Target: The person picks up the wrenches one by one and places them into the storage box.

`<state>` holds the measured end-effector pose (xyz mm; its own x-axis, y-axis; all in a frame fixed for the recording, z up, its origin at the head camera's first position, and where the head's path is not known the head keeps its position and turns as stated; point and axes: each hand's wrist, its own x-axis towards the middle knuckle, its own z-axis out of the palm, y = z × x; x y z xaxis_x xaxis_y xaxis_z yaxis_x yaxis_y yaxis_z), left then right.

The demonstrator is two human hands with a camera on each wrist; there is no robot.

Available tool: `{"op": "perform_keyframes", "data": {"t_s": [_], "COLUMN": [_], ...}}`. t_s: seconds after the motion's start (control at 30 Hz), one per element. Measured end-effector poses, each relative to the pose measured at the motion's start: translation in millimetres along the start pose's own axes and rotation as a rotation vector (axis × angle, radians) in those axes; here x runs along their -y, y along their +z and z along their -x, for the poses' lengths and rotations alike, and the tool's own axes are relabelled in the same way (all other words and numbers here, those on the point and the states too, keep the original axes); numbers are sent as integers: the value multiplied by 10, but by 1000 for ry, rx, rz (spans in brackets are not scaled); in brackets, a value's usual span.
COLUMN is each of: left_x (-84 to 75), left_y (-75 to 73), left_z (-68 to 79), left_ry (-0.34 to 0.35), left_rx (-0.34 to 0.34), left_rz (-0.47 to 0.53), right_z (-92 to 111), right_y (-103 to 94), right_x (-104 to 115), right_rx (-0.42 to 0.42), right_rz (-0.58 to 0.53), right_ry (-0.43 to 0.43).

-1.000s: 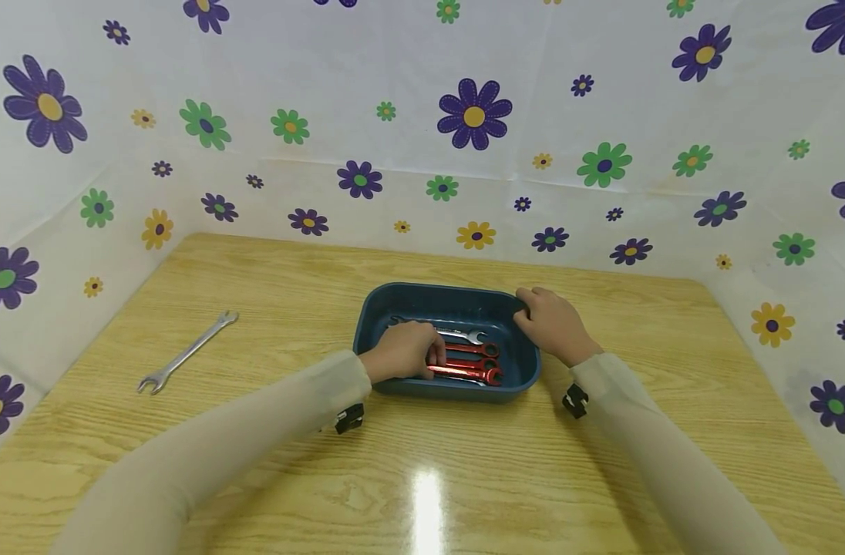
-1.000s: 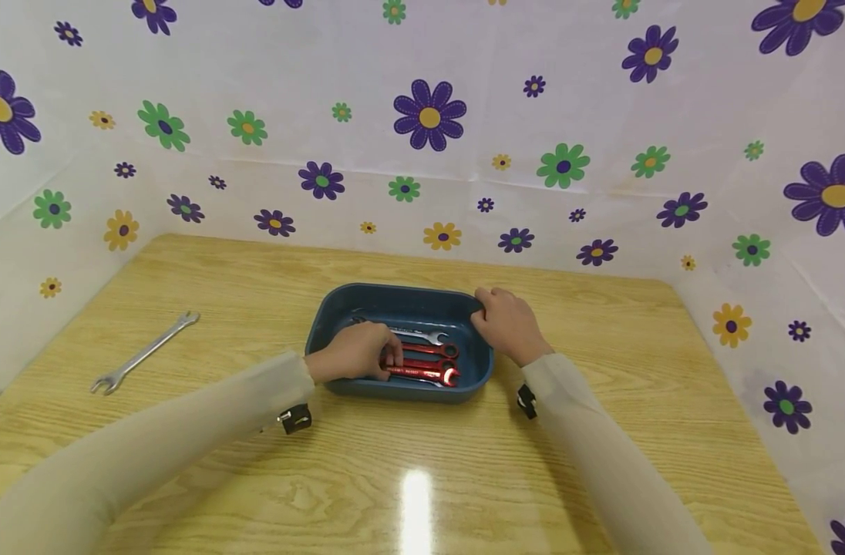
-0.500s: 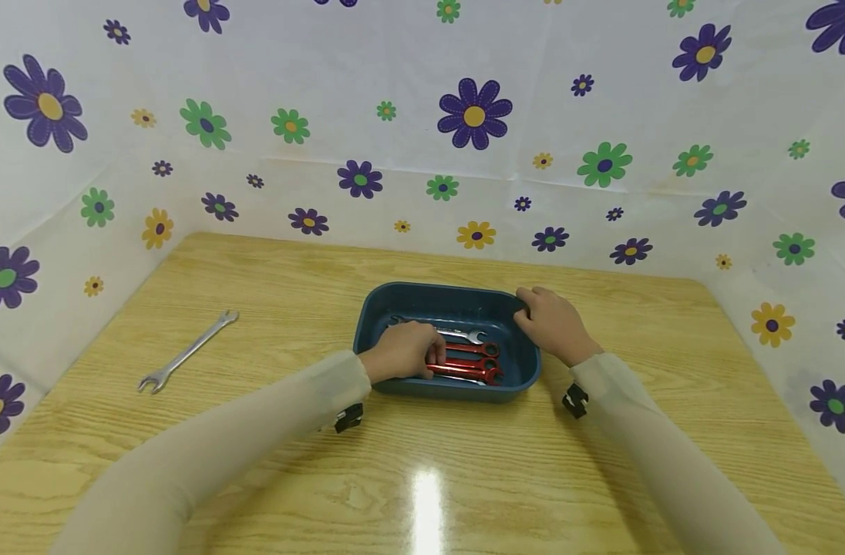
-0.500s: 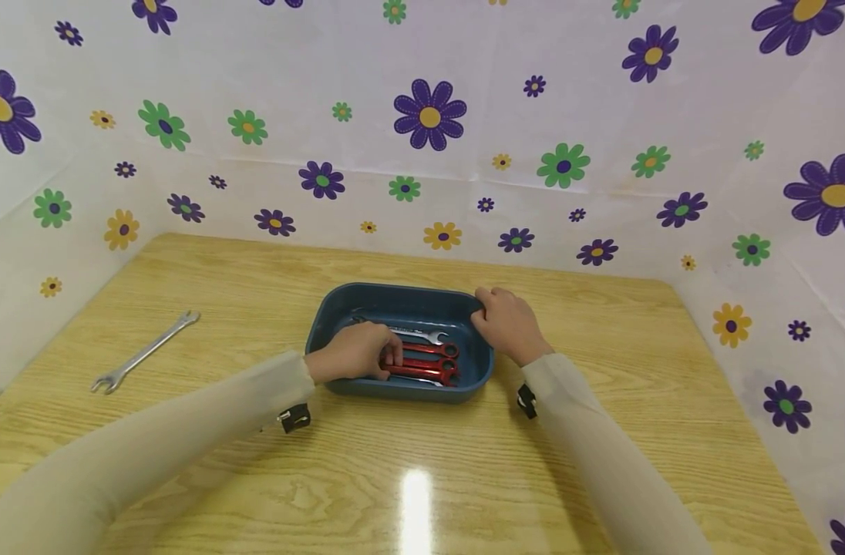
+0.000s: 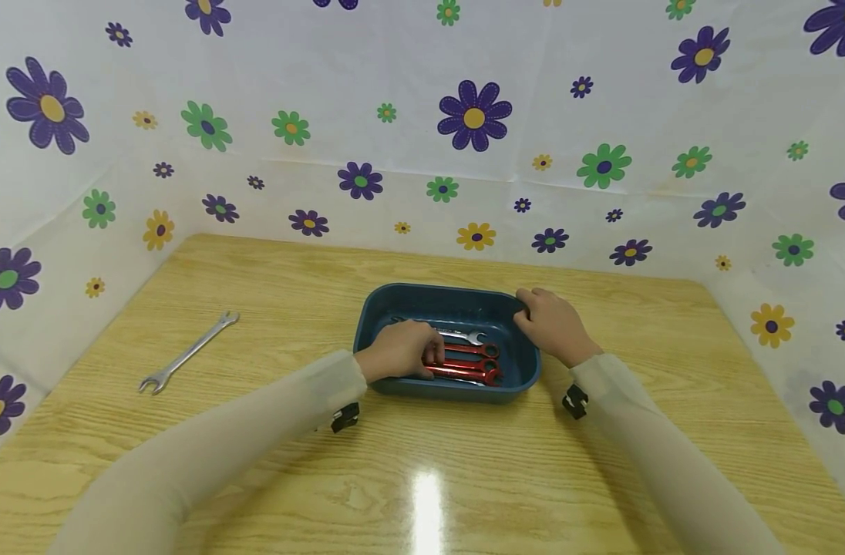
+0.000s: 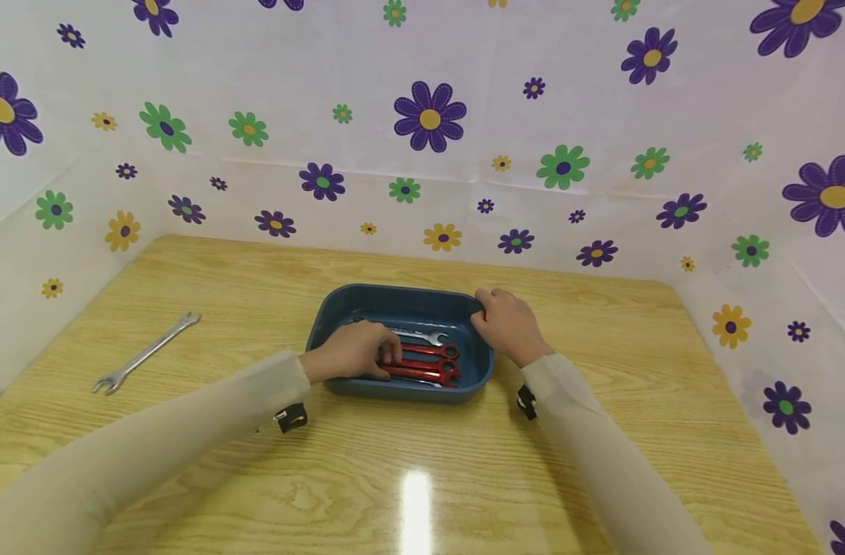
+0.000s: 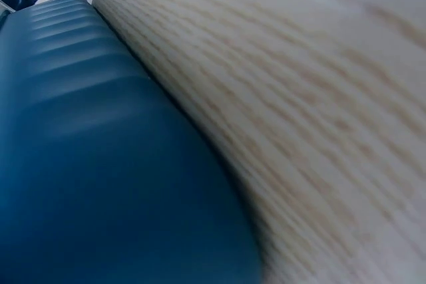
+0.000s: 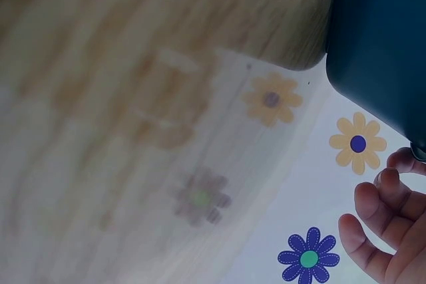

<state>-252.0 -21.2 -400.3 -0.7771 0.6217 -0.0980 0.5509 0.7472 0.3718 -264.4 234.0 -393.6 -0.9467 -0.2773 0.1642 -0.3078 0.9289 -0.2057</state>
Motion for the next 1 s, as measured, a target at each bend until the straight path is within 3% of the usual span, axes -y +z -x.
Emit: {"op": "perform_keyframes", "data": {"t_s": [0.3,0.77,1.0], "left_x": [3,56,46], "left_y": [-3,-86,-190], "left_z": [10,37,108], "left_ry": [13,100,63], "left_rx": [1,39,-11], "left_rz": [7,51,96], "right_z": [0,-3,-6], "right_y": [1,22,25], "right_x": [0,-22,-20], "right_rx": [-10,-22,-19], "right_rz": [5,-6,-2], "right_ry": [-6,-20,-22]}}
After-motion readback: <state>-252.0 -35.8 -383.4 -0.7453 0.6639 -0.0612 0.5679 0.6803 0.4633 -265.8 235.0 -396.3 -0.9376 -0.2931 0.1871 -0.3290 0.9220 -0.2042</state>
